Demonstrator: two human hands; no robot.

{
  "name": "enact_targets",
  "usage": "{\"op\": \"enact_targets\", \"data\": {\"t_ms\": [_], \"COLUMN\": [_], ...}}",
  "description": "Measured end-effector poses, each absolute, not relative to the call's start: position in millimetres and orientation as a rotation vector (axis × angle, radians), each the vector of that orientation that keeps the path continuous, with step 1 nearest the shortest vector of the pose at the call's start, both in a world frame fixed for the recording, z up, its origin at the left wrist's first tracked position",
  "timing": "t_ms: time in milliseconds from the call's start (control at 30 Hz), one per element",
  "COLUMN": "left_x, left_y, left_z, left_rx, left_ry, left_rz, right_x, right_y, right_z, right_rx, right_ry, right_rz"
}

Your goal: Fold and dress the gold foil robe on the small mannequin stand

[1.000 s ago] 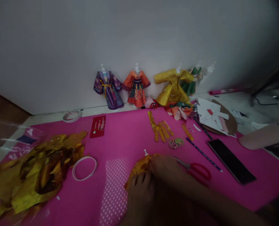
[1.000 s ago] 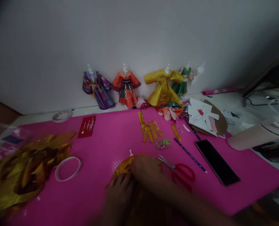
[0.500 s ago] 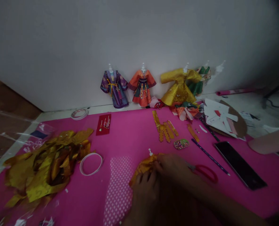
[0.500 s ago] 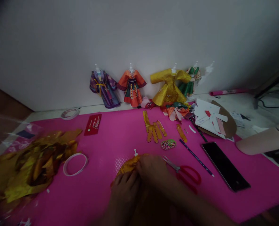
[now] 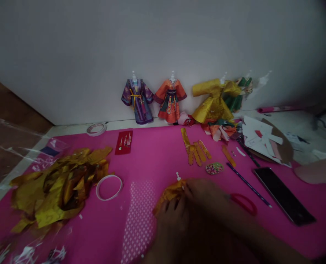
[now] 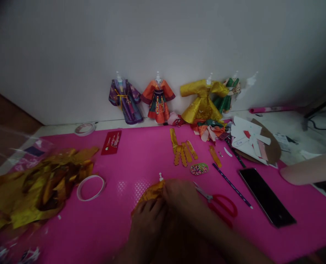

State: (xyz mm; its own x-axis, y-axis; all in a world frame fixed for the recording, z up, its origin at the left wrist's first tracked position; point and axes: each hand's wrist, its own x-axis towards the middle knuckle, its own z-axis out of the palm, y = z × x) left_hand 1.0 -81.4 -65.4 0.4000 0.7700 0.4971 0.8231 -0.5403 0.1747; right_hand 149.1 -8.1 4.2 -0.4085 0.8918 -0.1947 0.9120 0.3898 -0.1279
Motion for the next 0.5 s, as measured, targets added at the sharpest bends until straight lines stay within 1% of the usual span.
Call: {"op": "enact_targets", "data": {"t_ms": [267, 500], "left_x": [2, 2], "left_y": [-81, -81], "left_z": [-66, -66], "left_rx": [-2.518, -2.527], "left_ry": [-1.448, -1.454], "left_rz": [-0.867, -0.853], "right_x": [138, 134], "right_y": [-10, -8], "right_z": [7, -13], "right_rx": [1.591, 1.548], "right_ry": [2.469, 2.517], "right_rz": [-0.216, -0.201]}}
